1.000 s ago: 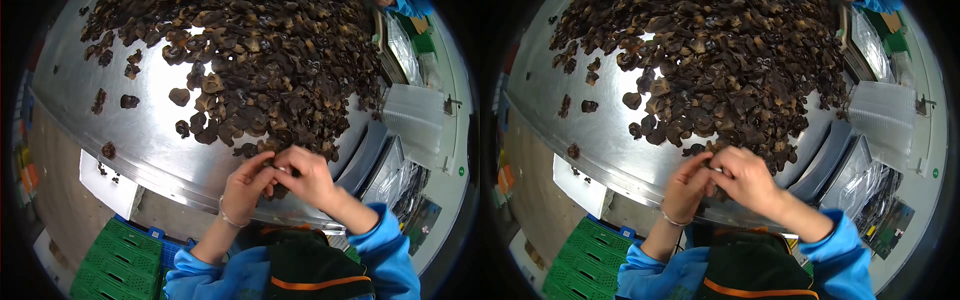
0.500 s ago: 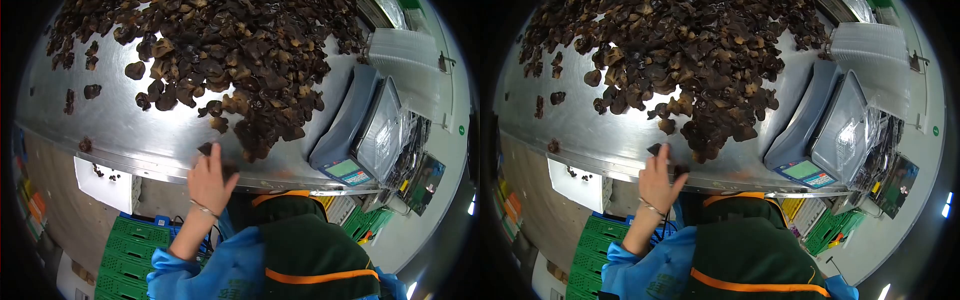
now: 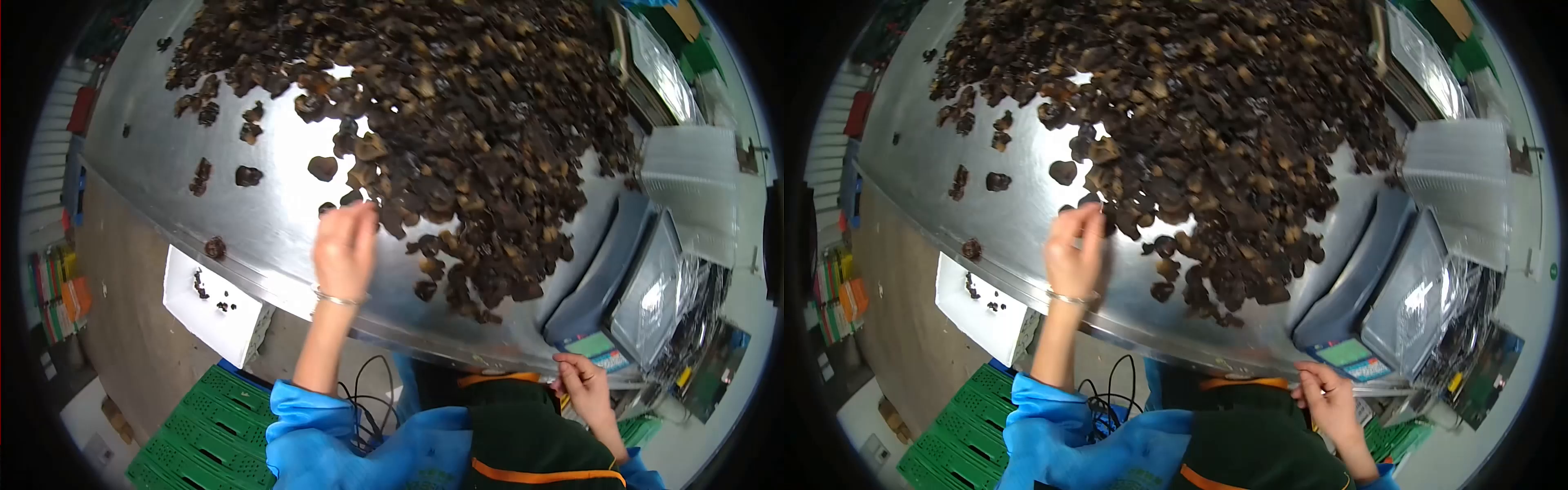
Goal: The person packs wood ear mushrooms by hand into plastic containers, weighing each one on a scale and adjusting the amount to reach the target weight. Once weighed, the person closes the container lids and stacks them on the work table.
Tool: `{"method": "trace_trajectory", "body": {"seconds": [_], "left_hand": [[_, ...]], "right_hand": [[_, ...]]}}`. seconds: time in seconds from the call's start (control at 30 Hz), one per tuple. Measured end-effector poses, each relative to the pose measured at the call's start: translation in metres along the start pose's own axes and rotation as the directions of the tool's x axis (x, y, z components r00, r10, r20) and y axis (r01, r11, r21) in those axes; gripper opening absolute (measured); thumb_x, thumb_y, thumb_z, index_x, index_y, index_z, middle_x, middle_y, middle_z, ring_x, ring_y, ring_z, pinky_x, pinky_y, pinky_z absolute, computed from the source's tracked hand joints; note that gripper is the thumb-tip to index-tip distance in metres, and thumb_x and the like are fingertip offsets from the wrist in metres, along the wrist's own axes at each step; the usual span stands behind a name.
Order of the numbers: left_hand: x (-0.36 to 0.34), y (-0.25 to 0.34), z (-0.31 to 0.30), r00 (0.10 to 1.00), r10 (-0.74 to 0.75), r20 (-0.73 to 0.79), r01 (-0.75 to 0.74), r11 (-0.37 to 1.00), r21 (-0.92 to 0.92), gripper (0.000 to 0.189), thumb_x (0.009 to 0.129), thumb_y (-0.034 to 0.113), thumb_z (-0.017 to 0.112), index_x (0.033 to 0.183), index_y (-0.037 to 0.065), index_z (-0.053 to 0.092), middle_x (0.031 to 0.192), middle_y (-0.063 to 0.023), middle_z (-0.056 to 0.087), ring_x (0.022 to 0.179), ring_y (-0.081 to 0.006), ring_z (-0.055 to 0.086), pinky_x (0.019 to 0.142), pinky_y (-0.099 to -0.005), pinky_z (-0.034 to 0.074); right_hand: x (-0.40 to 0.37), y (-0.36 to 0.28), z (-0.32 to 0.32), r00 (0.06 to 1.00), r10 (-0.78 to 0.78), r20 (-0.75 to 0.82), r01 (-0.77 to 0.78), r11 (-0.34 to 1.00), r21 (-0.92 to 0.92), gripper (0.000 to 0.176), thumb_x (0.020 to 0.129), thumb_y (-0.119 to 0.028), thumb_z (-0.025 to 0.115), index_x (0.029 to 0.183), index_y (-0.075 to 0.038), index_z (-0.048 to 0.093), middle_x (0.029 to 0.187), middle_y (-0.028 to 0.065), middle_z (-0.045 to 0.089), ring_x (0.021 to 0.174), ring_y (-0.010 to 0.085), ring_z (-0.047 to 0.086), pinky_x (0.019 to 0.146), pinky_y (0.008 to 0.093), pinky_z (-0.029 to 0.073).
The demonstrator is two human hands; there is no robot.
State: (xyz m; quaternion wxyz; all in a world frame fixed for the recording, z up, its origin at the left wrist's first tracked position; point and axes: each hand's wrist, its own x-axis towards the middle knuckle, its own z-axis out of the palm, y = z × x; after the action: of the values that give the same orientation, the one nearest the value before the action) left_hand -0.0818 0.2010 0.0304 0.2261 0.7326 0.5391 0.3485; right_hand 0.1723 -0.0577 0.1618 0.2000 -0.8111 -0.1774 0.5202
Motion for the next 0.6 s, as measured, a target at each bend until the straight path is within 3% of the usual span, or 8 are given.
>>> {"method": "trace_trajectory", "body": {"seconds": [0.03, 0.1, 0.13, 0.23, 0.3, 0.33, 0.47, 0.6], "left_hand": [[0.014, -0.017, -0.007, 0.986, -0.163, -0.042, 0.164, 0.986, 0.018, 0.012, 0.081, 0.008, 0.061, 0.09, 0.003, 0.066, 0.083, -0.0119, 0.063, 0.074, -0.0251, 0.06, 0.064, -0.0341, 0.048], [0.05, -0.036, -0.018, 0.958, -0.234, -0.163, 0.234, 0.972, -0.022, 0.015, 0.084, 0.011, 0.058, 0.094, 0.003, 0.066, 0.082, -0.0106, 0.063, 0.064, -0.0202, 0.059, 0.06, -0.0302, 0.047], [0.067, -0.051, -0.018, 0.952, -0.261, -0.16, 0.265, 0.964, 0.008, 0.019, 0.085, 0.015, 0.059, 0.1, 0.005, 0.065, 0.092, -0.0102, 0.065, 0.08, -0.0195, 0.063, 0.068, -0.0287, 0.05], [0.115, -0.086, 0.001, 0.957, -0.222, -0.187, 0.231, 0.973, 0.027, 0.037, 0.079, 0.019, 0.066, 0.114, 0.008, 0.059, 0.098, -0.0118, 0.061, 0.077, -0.0186, 0.061, 0.069, -0.0307, 0.049], [0.13, -0.099, 0.017, 0.973, -0.067, -0.221, 0.09, 0.991, 0.095, 0.049, 0.073, 0.019, 0.072, 0.118, 0.009, 0.055, 0.097, -0.0122, 0.06, 0.073, -0.0192, 0.059, 0.069, -0.032, 0.048], [0.133, -0.105, 0.022, 0.984, -0.128, -0.128, 0.144, 0.981, 0.13, 0.047, 0.067, 0.012, 0.073, 0.111, 0.008, 0.059, 0.093, -0.0109, 0.057, 0.087, -0.027, 0.053, 0.074, -0.034, 0.046], [0.123, -0.109, 0.024, 0.978, -0.141, -0.155, 0.136, 0.99, -0.045, 0.024, 0.067, 0.009, 0.071, 0.091, 0.012, 0.066, 0.096, -0.0087, 0.058, 0.079, -0.0193, 0.056, 0.068, -0.0297, 0.047], [0.112, -0.098, 0.02, 0.954, -0.219, -0.204, 0.17, 0.957, -0.235, 0.011, 0.071, 0.007, 0.065, 0.081, 0.01, 0.063, 0.108, -0.0055, 0.056, 0.086, -0.0152, 0.055, 0.06, -0.0237, 0.045]], "right_hand": [[0.009, -0.006, 0.01, 0.987, -0.162, 0.026, 0.164, 0.974, -0.153, 0.019, 0.09, -0.009, 0.052, 0.104, 0.0, 0.06, 0.069, 0.0072, 0.063, 0.059, 0.0095, 0.059, 0.056, 0.0231, 0.048], [0.023, -0.022, 0.028, 0.942, -0.31, 0.127, 0.331, 0.916, -0.226, 0.018, 0.088, -0.007, 0.054, 0.103, 0.0, 0.06, 0.075, 0.0093, 0.065, 0.064, 0.0138, 0.062, 0.059, 0.0261, 0.05], [0.027, -0.036, 0.033, 0.929, -0.312, 0.199, 0.357, 0.897, -0.261, 0.017, 0.087, -0.006, 0.055, 0.101, 0.0, 0.062, 0.078, 0.0104, 0.065, 0.068, 0.0179, 0.063, 0.061, 0.0277, 0.051], [0.043, -0.06, 0.043, 0.868, -0.411, 0.279, 0.489, 0.804, -0.339, 0.016, 0.085, -0.005, 0.056, 0.1, 0.0, 0.062, 0.076, 0.0105, 0.064, 0.068, 0.0204, 0.063, 0.061, 0.0279, 0.05], [0.055, -0.072, 0.044, 0.838, -0.455, 0.3, 0.543, 0.749, -0.379, 0.016, 0.084, -0.004, 0.057, 0.098, 0.0, 0.063, 0.074, 0.0104, 0.063, 0.068, 0.0223, 0.062, 0.061, 0.0289, 0.049], [0.059, -0.075, 0.045, 0.839, -0.475, 0.264, 0.543, 0.755, -0.367, 0.015, 0.084, -0.004, 0.057, 0.098, 0.0, 0.062, 0.074, 0.0103, 0.063, 0.068, 0.0223, 0.062, 0.061, 0.0293, 0.049], [0.069, -0.076, 0.043, 0.86, -0.467, 0.208, 0.511, 0.786, -0.349, 0.014, 0.084, -0.004, 0.057, 0.096, 0.0, 0.063, 0.074, 0.0099, 0.064, 0.067, 0.021, 0.061, 0.062, 0.0296, 0.047], [0.07, -0.073, 0.046, 0.878, -0.432, 0.207, 0.479, 0.807, -0.345, 0.014, 0.084, -0.003, 0.056, 0.095, 0.001, 0.063, 0.074, 0.0099, 0.064, 0.066, 0.0202, 0.061, 0.063, 0.0292, 0.047]]}}
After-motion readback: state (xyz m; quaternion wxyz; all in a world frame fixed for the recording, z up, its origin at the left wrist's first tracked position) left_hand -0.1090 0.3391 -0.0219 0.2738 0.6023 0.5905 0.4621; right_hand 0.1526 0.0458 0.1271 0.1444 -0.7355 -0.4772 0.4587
